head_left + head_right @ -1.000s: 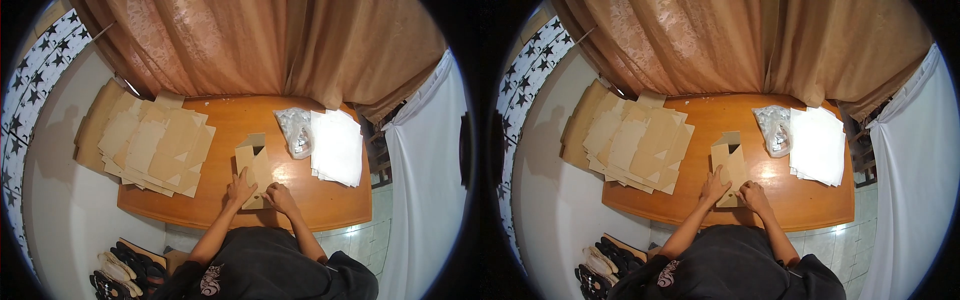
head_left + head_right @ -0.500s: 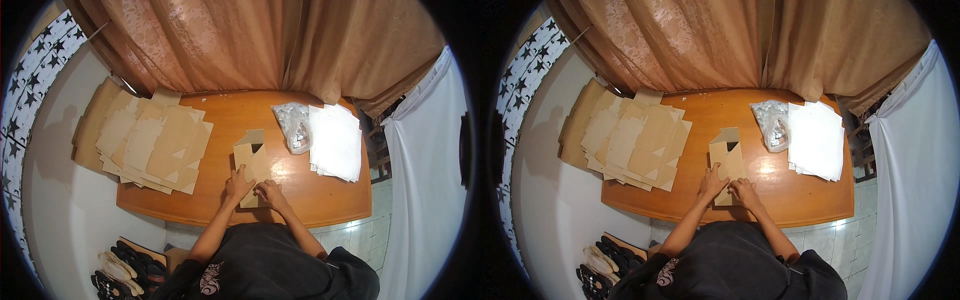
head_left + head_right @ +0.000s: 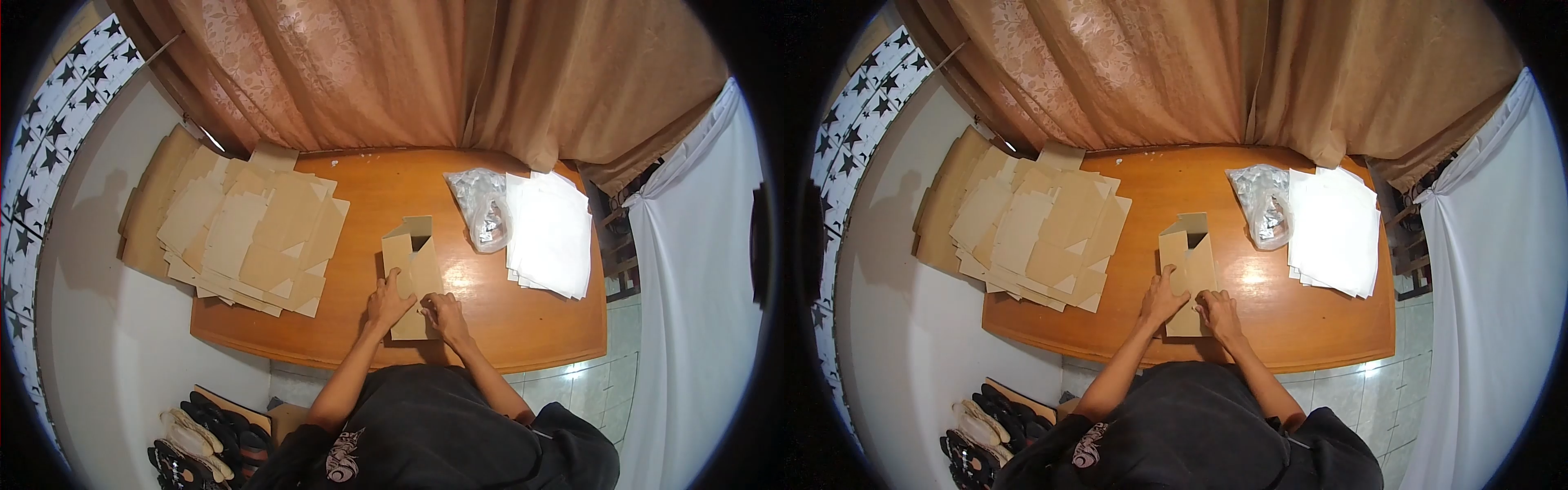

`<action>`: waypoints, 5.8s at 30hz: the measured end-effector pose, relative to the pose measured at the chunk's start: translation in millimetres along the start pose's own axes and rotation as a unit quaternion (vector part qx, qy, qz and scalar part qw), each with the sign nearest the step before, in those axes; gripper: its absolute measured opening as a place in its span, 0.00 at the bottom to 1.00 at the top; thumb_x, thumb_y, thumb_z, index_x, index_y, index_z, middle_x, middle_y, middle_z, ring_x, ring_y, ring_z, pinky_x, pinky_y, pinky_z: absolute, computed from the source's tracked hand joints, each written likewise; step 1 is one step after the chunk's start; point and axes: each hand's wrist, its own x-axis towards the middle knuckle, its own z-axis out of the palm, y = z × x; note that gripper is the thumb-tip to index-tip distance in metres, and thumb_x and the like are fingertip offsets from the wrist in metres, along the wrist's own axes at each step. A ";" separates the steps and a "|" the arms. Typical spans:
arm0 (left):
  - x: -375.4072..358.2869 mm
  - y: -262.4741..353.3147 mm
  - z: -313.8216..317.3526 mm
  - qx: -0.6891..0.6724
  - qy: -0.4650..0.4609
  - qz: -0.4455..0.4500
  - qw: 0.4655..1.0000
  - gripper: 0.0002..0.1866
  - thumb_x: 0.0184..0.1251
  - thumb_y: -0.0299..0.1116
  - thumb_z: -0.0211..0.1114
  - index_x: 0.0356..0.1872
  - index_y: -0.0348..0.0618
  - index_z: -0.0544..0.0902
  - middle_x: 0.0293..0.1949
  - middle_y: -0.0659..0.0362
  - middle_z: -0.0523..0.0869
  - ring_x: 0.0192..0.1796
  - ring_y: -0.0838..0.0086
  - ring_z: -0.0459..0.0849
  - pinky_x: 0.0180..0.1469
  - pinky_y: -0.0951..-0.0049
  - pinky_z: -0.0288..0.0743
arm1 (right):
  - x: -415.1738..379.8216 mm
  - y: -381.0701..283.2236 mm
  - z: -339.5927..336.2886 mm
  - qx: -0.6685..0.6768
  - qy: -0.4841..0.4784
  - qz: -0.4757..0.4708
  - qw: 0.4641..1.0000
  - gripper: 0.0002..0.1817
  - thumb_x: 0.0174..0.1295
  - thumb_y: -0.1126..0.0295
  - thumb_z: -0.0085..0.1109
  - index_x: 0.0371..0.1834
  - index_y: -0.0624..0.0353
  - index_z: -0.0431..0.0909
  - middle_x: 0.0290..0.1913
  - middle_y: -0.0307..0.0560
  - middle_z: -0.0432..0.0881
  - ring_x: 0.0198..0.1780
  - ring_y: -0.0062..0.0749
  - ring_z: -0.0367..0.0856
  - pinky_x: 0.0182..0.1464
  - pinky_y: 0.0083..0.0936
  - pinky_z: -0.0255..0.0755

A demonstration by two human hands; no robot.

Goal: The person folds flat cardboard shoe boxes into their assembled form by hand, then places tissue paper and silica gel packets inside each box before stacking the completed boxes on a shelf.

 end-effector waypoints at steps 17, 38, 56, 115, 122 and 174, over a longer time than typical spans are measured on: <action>-5.3 3.1 -1.4 0.004 0.006 -0.007 1.000 0.39 0.58 0.50 0.72 0.70 0.56 0.66 0.55 0.42 0.78 0.55 0.42 0.82 0.56 0.46 0.78 | -2.4 -5.7 -3.9 -0.054 0.190 -0.010 0.980 0.35 0.52 0.66 0.78 0.63 0.60 0.72 0.46 0.57 0.80 0.45 0.47 0.76 0.55 0.41 0.70; -3.1 15.6 -1.4 0.066 0.048 -0.023 0.996 0.40 0.59 0.55 0.71 0.68 0.47 0.68 0.59 0.42 0.74 0.58 0.43 0.80 0.58 0.47 0.77 | 79.4 -1.6 -48.5 -0.086 0.164 -0.046 0.982 0.34 0.59 0.62 0.72 0.65 0.65 0.68 0.54 0.64 0.77 0.55 0.56 0.76 0.59 0.43 0.71; 1.6 19.2 1.9 0.062 0.034 -0.007 0.997 0.27 0.64 0.45 0.68 0.56 0.40 0.70 0.53 0.36 0.75 0.49 0.38 0.84 0.47 0.43 0.81 | 113.7 22.1 -13.0 0.017 0.001 -0.166 0.986 0.16 0.62 0.77 0.51 0.47 0.59 0.87 0.59 0.52 0.79 0.68 0.48 0.74 0.76 0.44 0.58; -20.5 19.8 -51.8 -0.358 0.122 0.101 0.920 0.51 0.52 0.30 0.81 0.76 0.45 0.59 0.65 0.44 0.76 0.71 0.49 0.71 0.67 0.52 0.72 | -18.7 35.8 -68.1 0.036 0.238 0.066 0.968 0.51 0.40 0.68 0.85 0.68 0.62 0.61 0.69 0.65 0.64 0.69 0.62 0.68 0.66 0.43 0.71; -45.2 -30.8 0.9 -0.172 -0.004 0.022 0.985 0.52 0.59 0.40 0.78 0.78 0.43 0.53 0.71 0.36 0.66 0.70 0.48 0.72 0.69 0.51 0.71 | -46.5 61.9 -32.2 0.011 0.184 0.097 0.978 0.35 0.53 0.70 0.76 0.62 0.63 0.66 0.71 0.65 0.60 0.64 0.63 0.73 0.62 0.46 0.75; -65.0 123.6 70.0 -0.249 -0.233 0.252 0.906 0.14 0.75 0.35 0.61 0.53 0.36 0.82 0.45 0.49 0.87 0.44 0.66 0.88 0.47 0.69 0.83 | -155.7 86.9 -97.5 0.076 0.246 0.276 0.926 0.32 0.64 0.68 0.62 0.70 0.64 0.64 0.60 0.62 0.69 0.53 0.51 0.80 0.56 0.38 0.77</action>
